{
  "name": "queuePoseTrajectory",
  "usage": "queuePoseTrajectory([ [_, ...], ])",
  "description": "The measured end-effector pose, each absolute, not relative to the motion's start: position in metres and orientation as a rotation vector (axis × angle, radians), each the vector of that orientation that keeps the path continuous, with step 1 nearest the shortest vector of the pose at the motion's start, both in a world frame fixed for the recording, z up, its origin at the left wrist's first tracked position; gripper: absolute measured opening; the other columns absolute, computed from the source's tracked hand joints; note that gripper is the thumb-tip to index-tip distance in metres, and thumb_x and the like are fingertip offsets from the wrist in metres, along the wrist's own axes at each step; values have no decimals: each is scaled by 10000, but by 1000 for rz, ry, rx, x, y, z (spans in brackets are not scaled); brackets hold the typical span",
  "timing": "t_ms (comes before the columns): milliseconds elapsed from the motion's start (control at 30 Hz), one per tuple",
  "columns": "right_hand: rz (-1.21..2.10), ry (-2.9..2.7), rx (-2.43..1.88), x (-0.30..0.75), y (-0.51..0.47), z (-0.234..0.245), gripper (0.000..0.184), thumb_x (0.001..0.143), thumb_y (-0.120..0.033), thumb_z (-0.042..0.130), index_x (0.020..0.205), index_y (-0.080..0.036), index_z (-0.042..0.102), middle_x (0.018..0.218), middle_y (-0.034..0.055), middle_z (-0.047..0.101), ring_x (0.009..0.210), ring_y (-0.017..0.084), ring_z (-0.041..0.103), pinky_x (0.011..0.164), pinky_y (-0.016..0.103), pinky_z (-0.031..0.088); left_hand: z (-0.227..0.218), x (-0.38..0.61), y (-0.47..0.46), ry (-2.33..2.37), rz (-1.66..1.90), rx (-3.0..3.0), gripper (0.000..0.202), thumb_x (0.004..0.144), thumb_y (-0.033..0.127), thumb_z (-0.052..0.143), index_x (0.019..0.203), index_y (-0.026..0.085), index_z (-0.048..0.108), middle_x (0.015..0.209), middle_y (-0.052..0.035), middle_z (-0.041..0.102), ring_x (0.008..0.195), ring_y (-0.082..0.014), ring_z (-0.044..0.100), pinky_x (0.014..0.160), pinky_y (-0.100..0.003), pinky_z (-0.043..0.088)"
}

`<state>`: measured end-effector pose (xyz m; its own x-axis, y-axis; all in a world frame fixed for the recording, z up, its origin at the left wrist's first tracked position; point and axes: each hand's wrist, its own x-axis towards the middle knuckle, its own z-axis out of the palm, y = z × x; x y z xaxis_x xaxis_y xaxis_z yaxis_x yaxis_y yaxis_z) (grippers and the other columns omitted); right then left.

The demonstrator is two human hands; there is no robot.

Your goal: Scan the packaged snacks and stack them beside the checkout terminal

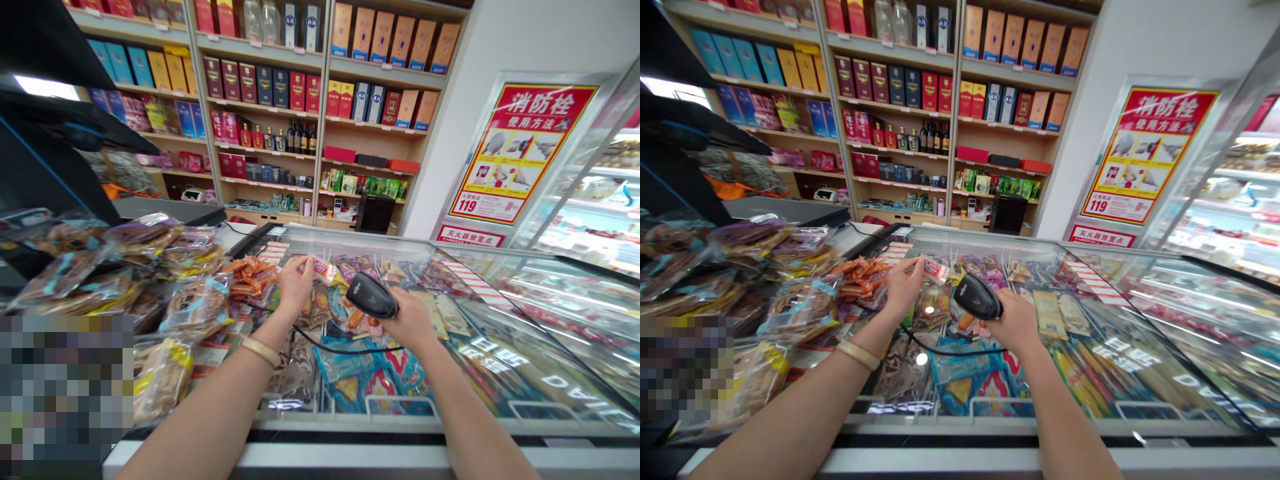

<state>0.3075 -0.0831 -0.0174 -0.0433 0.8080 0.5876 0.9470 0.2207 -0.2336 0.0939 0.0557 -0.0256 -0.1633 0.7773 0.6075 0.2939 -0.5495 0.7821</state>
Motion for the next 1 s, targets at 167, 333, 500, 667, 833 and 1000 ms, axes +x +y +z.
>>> queuePoseTrajectory([
  [167,-278,-1861,-1576,310,-82,-20,152,715,-257,592,853,-233,653,872,37,704,814,210,646,701,281,450,-16,87,50,1463,1622,1835,304,889,269,438,974,167,712,918,-83,731,850,-208,655,788,-320,489],
  [333,-276,-1812,-1562,310,-82,-20,201,745,-277,582,918,-226,671,919,59,714,891,230,657,778,307,478,-4,70,46,2021,1055,2300,317,880,238,420,894,160,728,918,-163,719,1005,-335,596,898,-476,398],
  [500,-267,-1774,-1558,314,-81,-22,233,740,-284,594,944,-211,678,934,70,708,905,235,664,796,311,490,-4,55,47,2176,793,2479,270,800,145,489,870,183,747,976,-172,690,1061,-362,540,959,-545,334],
  [667,-231,-1812,-1562,323,-78,-25,309,746,-319,615,1032,-215,669,970,71,703,950,244,660,820,321,493,-17,71,46,1841,1015,2599,314,783,123,515,995,195,735,1093,-162,666,1071,-341,560,927,-512,423],
  [833,-220,-1800,-1558,322,-78,-23,310,735,-305,630,1029,-214,668,951,73,703,959,250,655,834,334,496,-39,110,34,824,817,2789,413,814,124,504,1190,222,646,1317,-100,602,1206,-235,553,1033,-382,431],
  [1000,-238,-1764,-1534,315,-81,-22,240,758,-297,594,964,-201,670,944,81,703,985,254,653,869,348,491,-44,120,22,646,514,2830,449,800,129,520,1237,207,592,1331,-109,602,1225,-239,557,1039,-373,426],
])
